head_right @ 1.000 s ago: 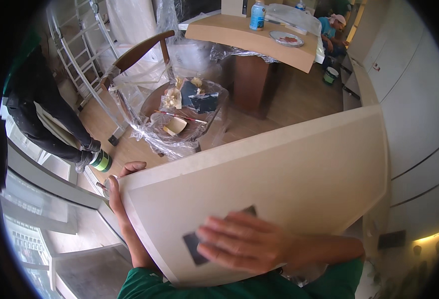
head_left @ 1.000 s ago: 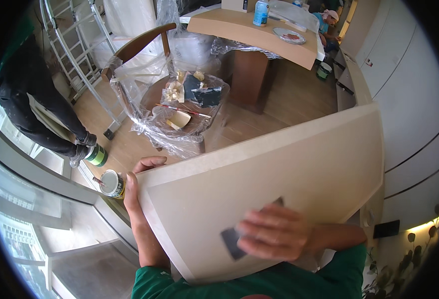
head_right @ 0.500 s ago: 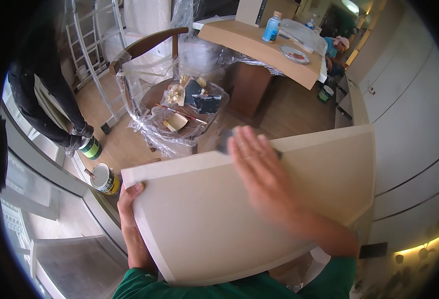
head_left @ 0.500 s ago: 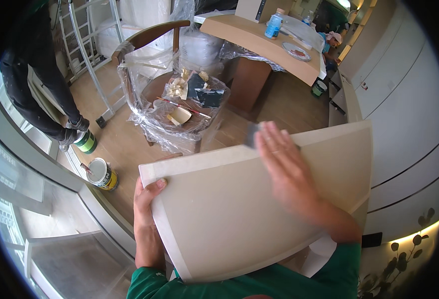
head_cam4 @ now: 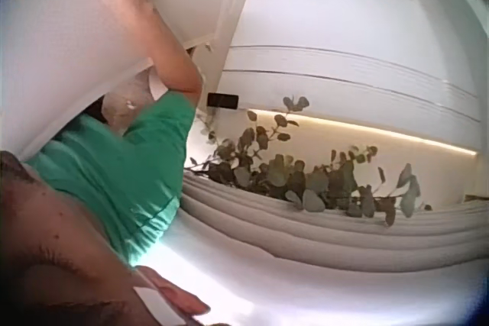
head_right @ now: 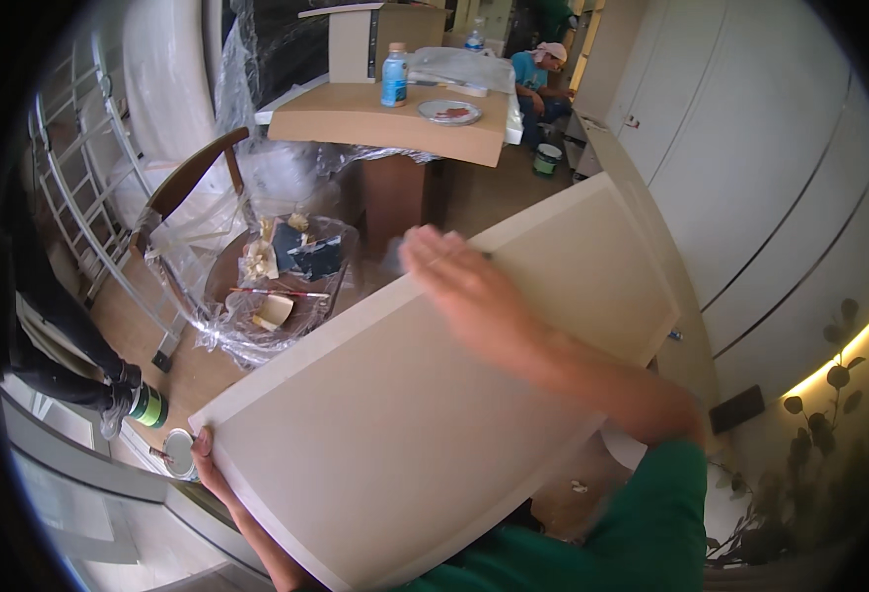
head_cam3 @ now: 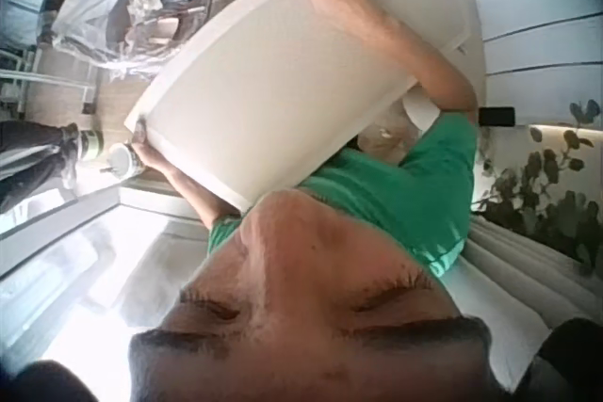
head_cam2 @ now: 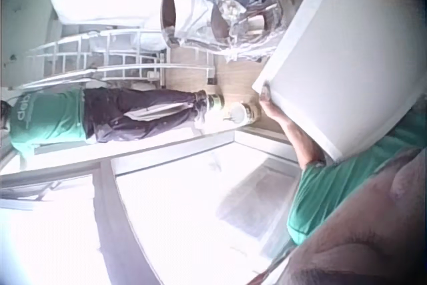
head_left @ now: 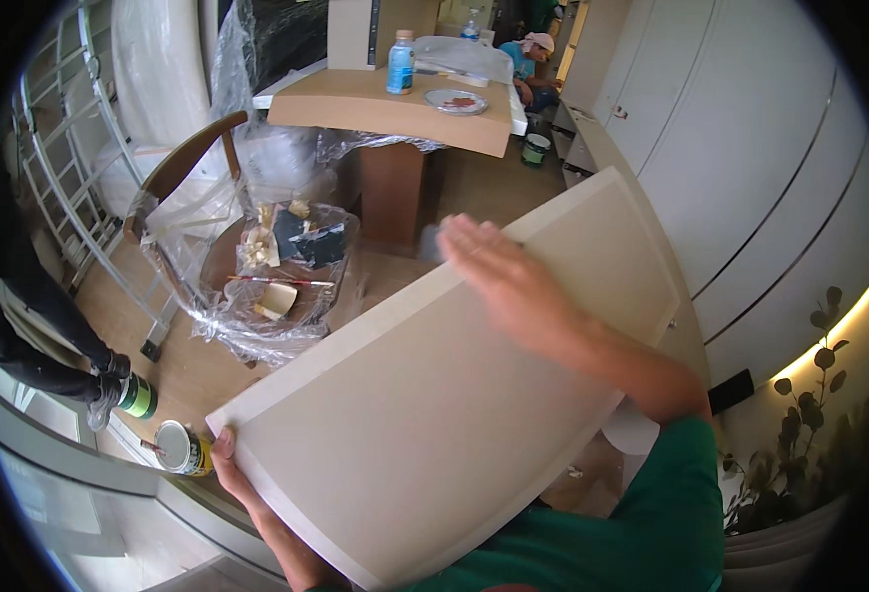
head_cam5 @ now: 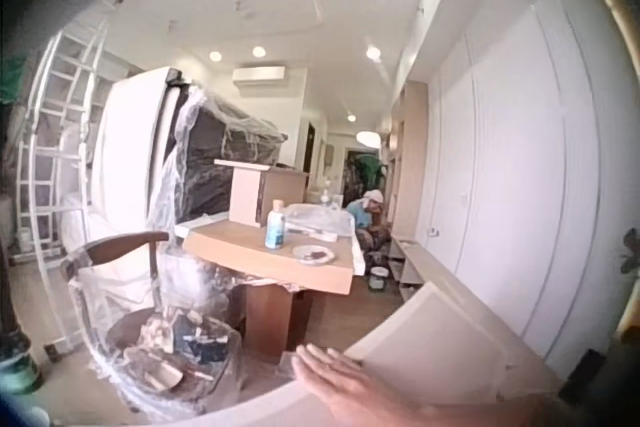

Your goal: The person sands the surface and edges of a wooden drawer panel using a piece of sandpaper, turning the panel over to reach different sides.

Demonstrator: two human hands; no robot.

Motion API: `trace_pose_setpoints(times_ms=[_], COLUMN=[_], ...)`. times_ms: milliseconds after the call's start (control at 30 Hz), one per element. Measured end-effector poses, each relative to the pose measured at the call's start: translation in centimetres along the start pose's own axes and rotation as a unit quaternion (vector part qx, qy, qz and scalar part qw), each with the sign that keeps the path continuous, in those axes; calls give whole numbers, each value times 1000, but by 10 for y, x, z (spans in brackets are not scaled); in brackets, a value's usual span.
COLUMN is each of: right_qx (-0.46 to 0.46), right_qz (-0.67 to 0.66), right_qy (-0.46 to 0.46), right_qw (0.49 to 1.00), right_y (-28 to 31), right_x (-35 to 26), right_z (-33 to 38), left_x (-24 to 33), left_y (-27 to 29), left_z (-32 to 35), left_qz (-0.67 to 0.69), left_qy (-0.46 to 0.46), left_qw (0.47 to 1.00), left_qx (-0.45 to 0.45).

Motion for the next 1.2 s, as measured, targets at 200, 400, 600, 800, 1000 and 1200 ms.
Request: trace_pose_setpoints(times_ms=[200,400,600,800,1000,1200], right_qx=[28,-121,60,-12,-65,-175], right_qz=[29,107,71,42,29,30], right_qy=[-196,-393,-272,-283,-365,-524], right_qw=[980,905,958,958,928,833], right_y=[11,32,58,44,62,113], right_x=[208,351,363,347,289,240], right_z=[74,80,67,112,251,415], left_x=[-8,-4,-4,-2,2,-14], left_y=[6,5,6,10,-2,-36], left_z=[-23,-30,-26,-40,-46,-57], left_qz=[5,-38,-22,-70,-98,-135], left_qy=[0,-44,-36,-64,-58,-33], left_qw=[1000,996,998,993,991,990], left_qx=[22,62,37,75,64,37])
Point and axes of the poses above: each hand's wrist, its own z-axis away from the middle knuckle, its own y-axis out of the back of the hand, x = y × z, the point moved 5 cm from there along -z, towards the middle knuckle
